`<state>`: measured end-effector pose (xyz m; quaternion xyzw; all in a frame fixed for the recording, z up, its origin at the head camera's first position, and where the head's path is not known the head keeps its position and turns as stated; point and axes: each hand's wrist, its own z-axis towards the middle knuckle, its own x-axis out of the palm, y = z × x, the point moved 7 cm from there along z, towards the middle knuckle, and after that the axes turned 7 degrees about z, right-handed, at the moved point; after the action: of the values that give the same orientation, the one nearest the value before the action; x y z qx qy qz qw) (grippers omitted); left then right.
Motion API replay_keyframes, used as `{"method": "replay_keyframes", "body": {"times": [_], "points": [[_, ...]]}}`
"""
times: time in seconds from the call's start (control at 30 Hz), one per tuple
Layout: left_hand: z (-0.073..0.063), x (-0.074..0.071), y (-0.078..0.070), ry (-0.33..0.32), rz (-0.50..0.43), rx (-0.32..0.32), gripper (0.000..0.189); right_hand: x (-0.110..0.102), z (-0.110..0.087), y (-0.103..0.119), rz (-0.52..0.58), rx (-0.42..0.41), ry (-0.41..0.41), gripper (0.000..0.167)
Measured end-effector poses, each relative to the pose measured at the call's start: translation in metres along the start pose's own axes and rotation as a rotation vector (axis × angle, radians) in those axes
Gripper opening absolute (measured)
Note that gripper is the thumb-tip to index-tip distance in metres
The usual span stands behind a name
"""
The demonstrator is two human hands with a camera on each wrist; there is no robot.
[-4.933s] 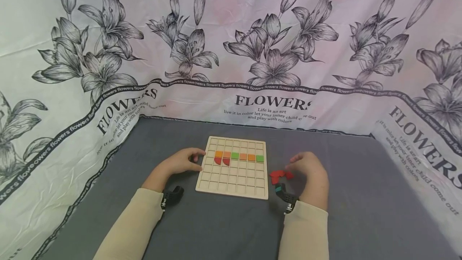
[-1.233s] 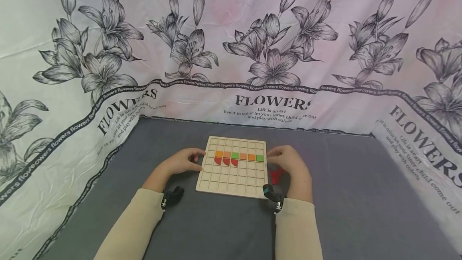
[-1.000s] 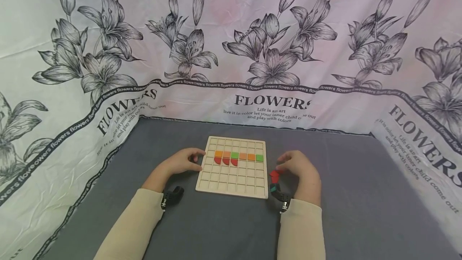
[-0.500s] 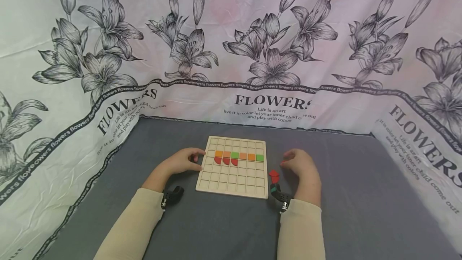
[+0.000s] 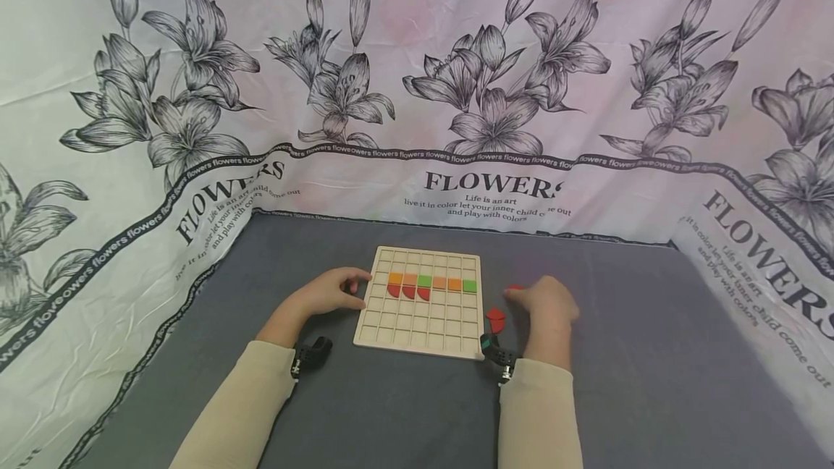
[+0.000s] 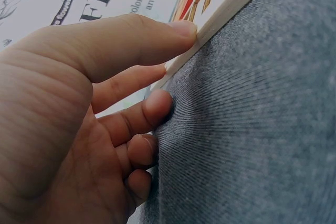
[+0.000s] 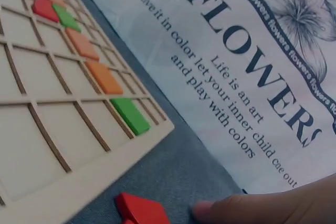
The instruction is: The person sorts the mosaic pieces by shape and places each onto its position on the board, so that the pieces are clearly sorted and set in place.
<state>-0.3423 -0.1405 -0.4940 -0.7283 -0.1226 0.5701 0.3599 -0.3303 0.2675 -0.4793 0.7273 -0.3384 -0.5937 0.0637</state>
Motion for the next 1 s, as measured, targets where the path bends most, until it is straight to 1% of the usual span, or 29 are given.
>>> {"method": "replay_keyframes", "body": {"times": [0.07, 0.37, 0.5, 0.57, 0.67, 0.77, 0.9, 1.0], "points": [[0.000, 0.000, 0.000, -0.001, 0.000, 0.001, 0.056, -0.001, -0.003, 0.002, -0.014, 0.023, -0.004, 0.085], [-0.001, -0.001, -0.001, -0.004, 0.000, 0.007, 0.056, 0.004, -0.004, 0.008, 0.010, 0.051, -0.053, 0.087], [-0.001, -0.001, -0.001, -0.003, 0.004, 0.008, 0.056, 0.006, 0.001, 0.008, 0.019, 0.038, -0.089, 0.075], [-0.001, -0.001, -0.002, -0.004, 0.003, 0.007, 0.056, 0.006, 0.004, 0.008, 0.041, 0.022, -0.101, 0.065], [-0.001, 0.000, -0.001, -0.005, 0.000, 0.004, 0.056, 0.005, 0.005, 0.010, 0.101, -0.033, -0.125, 0.051], [0.000, 0.001, 0.000, -0.004, 0.005, 0.002, 0.056, 0.000, 0.004, 0.016, 0.181, -0.135, -0.153, 0.041], [0.001, 0.001, 0.001, -0.005, 0.010, 0.001, 0.056, -0.007, 0.000, 0.033, 0.282, -0.286, -0.171, 0.040], [0.001, 0.001, 0.001, -0.006, 0.007, 0.004, 0.056, -0.009, -0.005, 0.046, 0.347, -0.364, -0.150, 0.039]]}}
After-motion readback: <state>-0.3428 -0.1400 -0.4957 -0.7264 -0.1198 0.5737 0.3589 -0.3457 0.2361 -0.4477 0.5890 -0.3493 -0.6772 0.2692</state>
